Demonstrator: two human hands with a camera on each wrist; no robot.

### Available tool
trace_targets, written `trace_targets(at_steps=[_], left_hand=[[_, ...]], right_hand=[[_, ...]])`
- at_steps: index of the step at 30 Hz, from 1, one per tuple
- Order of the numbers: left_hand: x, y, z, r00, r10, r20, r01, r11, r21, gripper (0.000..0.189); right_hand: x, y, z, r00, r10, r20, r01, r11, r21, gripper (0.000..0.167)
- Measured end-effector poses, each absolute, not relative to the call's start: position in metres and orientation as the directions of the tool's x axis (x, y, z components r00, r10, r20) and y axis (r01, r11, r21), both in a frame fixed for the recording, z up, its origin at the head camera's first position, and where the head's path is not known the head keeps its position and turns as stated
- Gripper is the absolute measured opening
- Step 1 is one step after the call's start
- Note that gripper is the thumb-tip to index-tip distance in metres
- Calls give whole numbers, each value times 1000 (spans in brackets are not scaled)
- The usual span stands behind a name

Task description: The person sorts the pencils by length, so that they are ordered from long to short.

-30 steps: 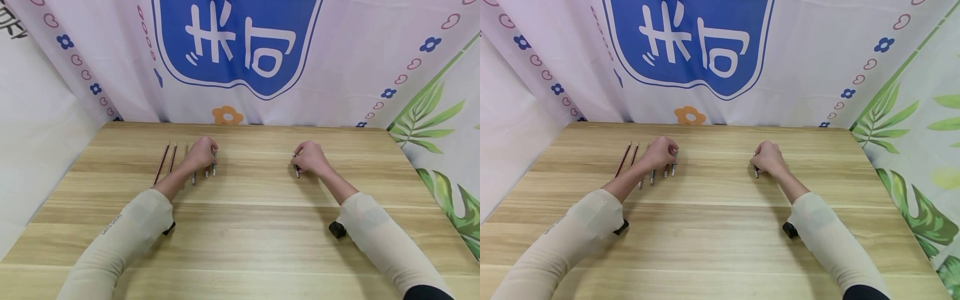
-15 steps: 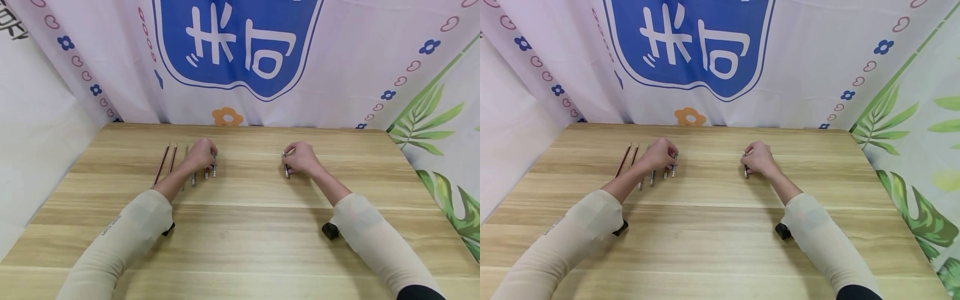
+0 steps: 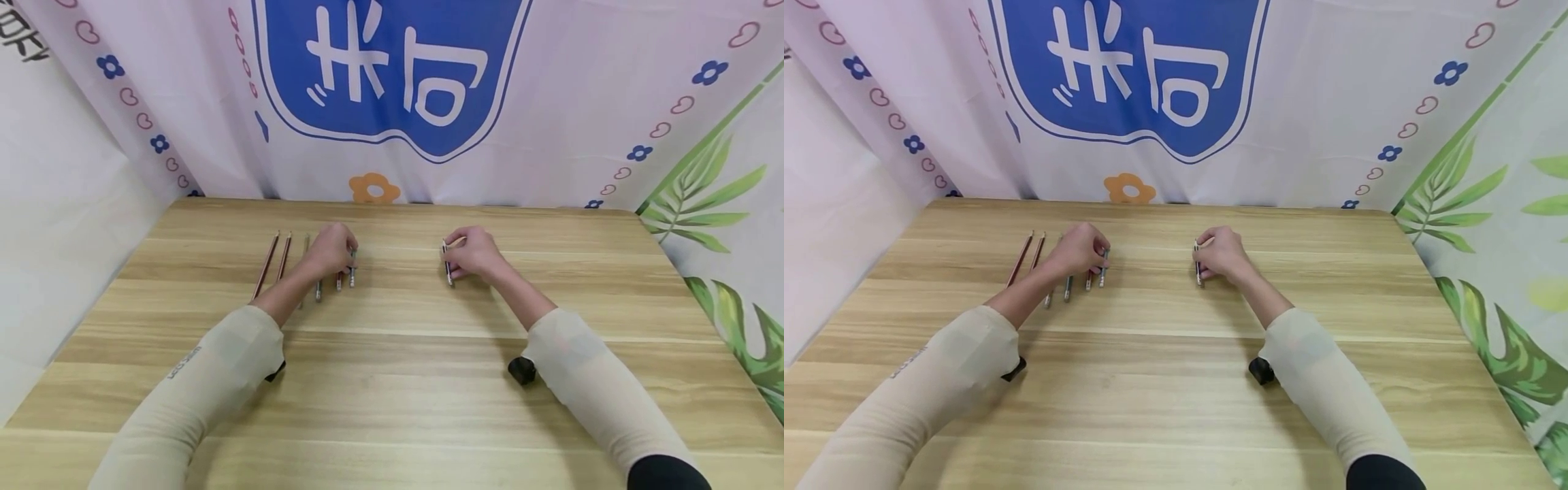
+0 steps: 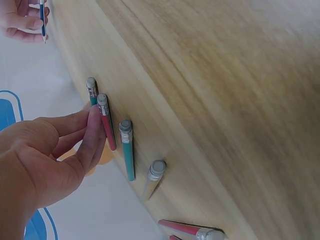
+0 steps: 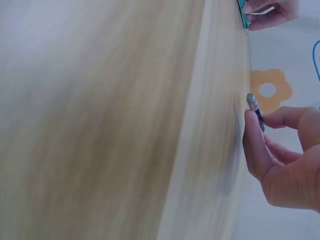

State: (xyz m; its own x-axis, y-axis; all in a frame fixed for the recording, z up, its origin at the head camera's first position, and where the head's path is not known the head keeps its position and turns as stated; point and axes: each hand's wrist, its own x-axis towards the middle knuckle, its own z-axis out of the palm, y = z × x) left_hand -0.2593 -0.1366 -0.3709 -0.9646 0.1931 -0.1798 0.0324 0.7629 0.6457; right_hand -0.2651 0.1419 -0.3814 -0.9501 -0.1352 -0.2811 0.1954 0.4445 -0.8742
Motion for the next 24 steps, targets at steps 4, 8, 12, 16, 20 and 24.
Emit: trace_targets(at_steps=[4, 8, 12, 16, 20, 24], left_hand=[[-258, -135, -369, -966, 192, -175, 34, 761, 648, 39], [-258, -135, -369, -966, 193, -175, 33, 758, 651, 39], [-258, -135, -370, -966, 193, -172, 34, 755, 655, 40], [-259, -136, -370, -967, 191, -171, 35, 759, 650, 38], [-259, -135, -370, -965, 188, -183, 28, 765, 643, 35], [-259, -134, -369, -964, 183, -194, 17, 768, 640, 35]], right_hand=[[-266, 135, -382, -948, -152, -281, 197, 414, -889, 37], [-267, 128, -382, -945, -165, -283, 198, 401, -895, 37], [-267, 120, -382, -944, -169, -285, 196, 405, -893, 37], [-268, 113, -381, -942, -178, -283, 192, 403, -895, 37], [-267, 106, -380, -941, -187, -283, 191, 397, -898, 37], [-266, 99, -380, -939, -204, -278, 183, 388, -903, 37]])
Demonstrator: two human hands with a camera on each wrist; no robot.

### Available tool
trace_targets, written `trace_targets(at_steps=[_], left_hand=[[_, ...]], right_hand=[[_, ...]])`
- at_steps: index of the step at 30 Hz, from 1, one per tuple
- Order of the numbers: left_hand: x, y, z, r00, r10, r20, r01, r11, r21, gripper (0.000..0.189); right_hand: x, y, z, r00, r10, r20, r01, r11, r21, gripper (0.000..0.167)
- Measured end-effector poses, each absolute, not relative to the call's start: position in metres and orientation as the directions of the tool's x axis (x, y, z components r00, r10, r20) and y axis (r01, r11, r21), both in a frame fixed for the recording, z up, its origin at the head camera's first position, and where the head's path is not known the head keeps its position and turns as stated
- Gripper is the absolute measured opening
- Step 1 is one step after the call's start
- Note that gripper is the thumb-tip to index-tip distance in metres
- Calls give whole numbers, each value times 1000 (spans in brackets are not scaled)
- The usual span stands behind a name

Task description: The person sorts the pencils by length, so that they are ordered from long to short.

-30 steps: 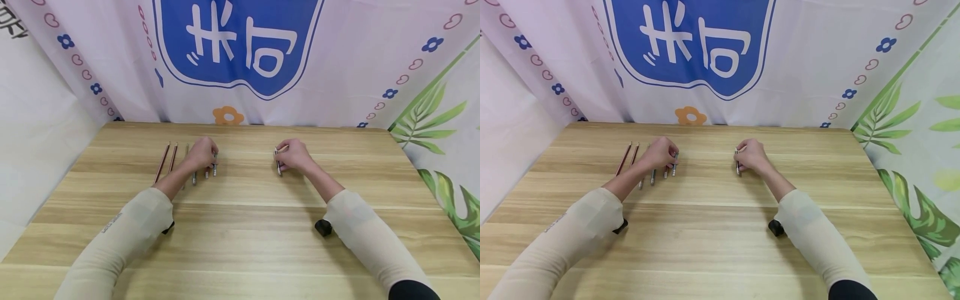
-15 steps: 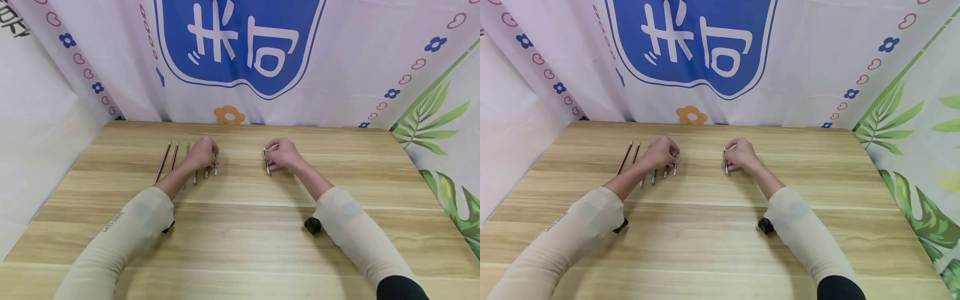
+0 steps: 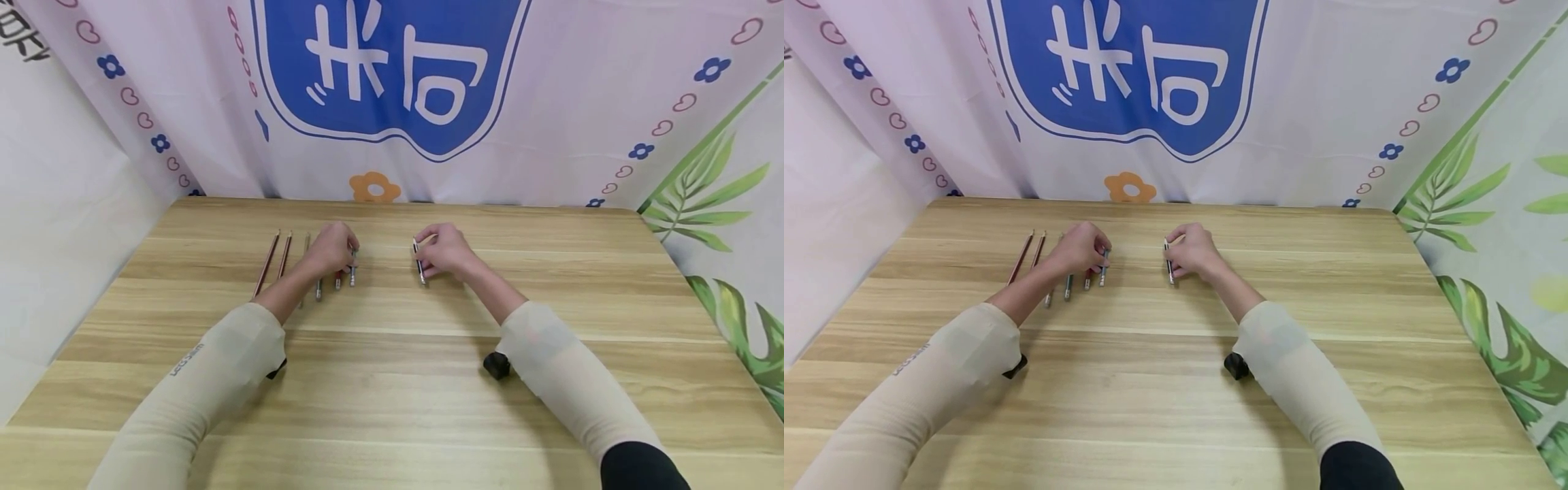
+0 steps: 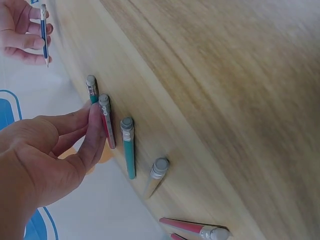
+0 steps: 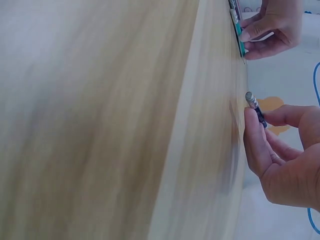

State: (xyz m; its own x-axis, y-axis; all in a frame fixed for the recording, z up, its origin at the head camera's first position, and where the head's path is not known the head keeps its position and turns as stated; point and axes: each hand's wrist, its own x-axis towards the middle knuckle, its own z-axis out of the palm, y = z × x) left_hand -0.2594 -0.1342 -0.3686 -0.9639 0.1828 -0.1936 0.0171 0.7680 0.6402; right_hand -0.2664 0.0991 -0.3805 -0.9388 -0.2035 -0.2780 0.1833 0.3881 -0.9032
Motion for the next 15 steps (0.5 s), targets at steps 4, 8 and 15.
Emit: trace_targets(at_steps=[4, 8, 15], left_hand=[[-260, -134, -369, -964, 182, -195, 16, 768, 640, 36], [-260, -135, -369, -964, 182, -195, 17, 773, 634, 36], [-259, -135, -368, -963, 189, -190, 31, 784, 620, 36]], right_hand=[[-266, 93, -380, -935, -221, -276, 177, 385, -906, 37], [-266, 88, -380, -932, -230, -282, 179, 386, -905, 36], [-266, 81, -380, -925, -252, -284, 171, 391, -905, 34]])
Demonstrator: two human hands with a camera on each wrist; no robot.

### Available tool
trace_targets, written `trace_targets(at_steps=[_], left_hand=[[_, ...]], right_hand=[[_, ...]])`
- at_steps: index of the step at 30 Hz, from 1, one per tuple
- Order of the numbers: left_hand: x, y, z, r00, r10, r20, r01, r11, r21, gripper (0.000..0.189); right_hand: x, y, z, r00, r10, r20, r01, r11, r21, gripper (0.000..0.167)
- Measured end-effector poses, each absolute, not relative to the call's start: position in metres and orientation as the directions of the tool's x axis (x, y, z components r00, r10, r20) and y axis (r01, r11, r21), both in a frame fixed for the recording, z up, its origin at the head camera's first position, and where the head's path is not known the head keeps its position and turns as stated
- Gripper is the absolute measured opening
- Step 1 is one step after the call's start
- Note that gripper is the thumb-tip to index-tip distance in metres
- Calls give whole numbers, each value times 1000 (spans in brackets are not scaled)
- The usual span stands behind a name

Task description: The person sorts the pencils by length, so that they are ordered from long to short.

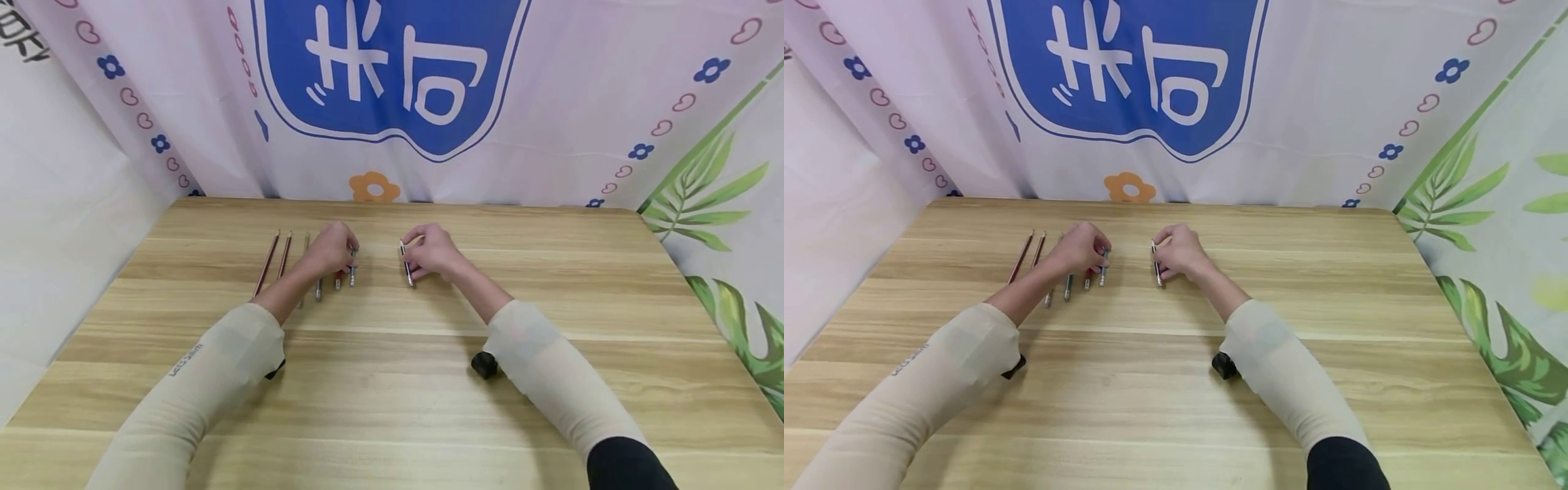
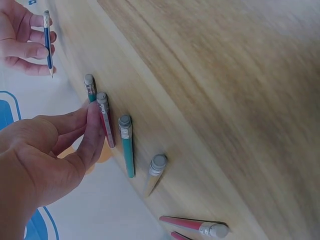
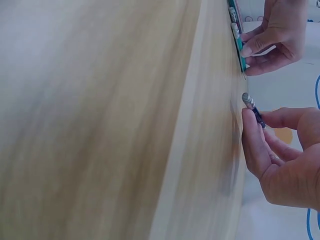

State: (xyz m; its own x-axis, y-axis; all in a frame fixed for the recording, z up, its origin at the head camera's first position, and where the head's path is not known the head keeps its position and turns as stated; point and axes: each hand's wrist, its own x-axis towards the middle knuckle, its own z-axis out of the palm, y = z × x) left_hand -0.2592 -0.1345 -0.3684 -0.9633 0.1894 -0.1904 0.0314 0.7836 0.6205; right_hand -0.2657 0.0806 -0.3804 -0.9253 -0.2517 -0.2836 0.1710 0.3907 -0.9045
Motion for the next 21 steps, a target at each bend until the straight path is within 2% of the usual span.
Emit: trace_targets(at_steps=[21], left_hand=[[-262, -134, -368, -958, 188, -216, 12, 780, 625, 36]], right_hand=[[-268, 59, -381, -912, -280, -300, 180, 384, -906, 32]])
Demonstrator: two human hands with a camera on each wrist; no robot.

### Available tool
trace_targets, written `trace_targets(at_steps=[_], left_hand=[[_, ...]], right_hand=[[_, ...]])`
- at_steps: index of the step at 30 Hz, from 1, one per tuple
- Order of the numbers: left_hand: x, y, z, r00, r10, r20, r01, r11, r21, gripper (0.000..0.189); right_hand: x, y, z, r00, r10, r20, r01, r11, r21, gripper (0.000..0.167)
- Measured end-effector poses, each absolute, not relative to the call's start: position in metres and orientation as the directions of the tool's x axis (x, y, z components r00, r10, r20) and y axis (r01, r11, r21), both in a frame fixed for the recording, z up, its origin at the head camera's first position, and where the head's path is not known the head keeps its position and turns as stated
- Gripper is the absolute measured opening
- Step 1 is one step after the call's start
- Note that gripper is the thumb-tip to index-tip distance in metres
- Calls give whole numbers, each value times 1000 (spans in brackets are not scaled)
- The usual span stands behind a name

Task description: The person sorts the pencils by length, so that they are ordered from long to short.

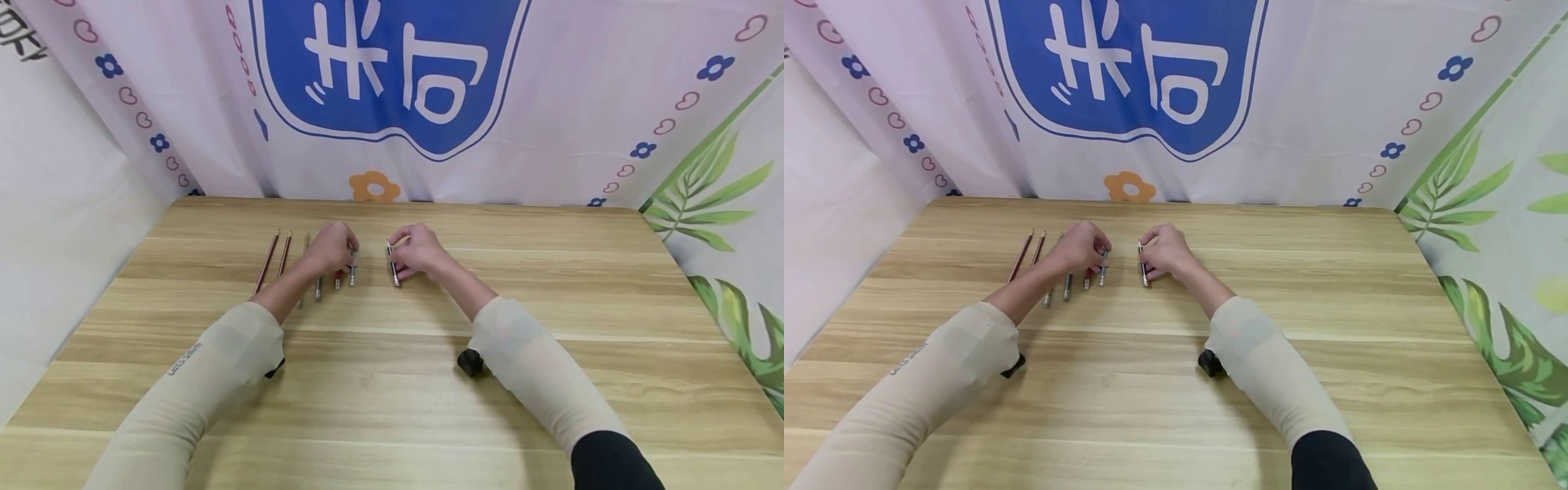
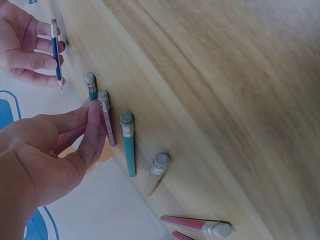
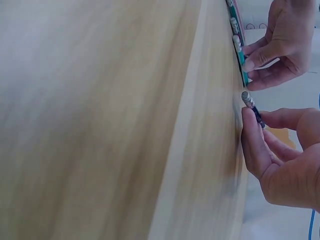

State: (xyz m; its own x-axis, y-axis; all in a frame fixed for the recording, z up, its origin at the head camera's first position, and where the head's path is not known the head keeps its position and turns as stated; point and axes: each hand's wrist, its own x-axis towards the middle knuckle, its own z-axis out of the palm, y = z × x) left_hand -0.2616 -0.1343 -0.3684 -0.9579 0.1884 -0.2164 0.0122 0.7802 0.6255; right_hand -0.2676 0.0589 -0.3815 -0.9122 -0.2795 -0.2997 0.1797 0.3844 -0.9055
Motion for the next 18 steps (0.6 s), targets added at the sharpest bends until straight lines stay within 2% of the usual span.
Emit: trace_targets(at_steps=[18], left_hand=[[-263, -136, -369, -959, 205, -197, 41, 784, 619, 34]], right_hand=[[-268, 34, -384, -917, -279, -286, 175, 363, -915, 32]])
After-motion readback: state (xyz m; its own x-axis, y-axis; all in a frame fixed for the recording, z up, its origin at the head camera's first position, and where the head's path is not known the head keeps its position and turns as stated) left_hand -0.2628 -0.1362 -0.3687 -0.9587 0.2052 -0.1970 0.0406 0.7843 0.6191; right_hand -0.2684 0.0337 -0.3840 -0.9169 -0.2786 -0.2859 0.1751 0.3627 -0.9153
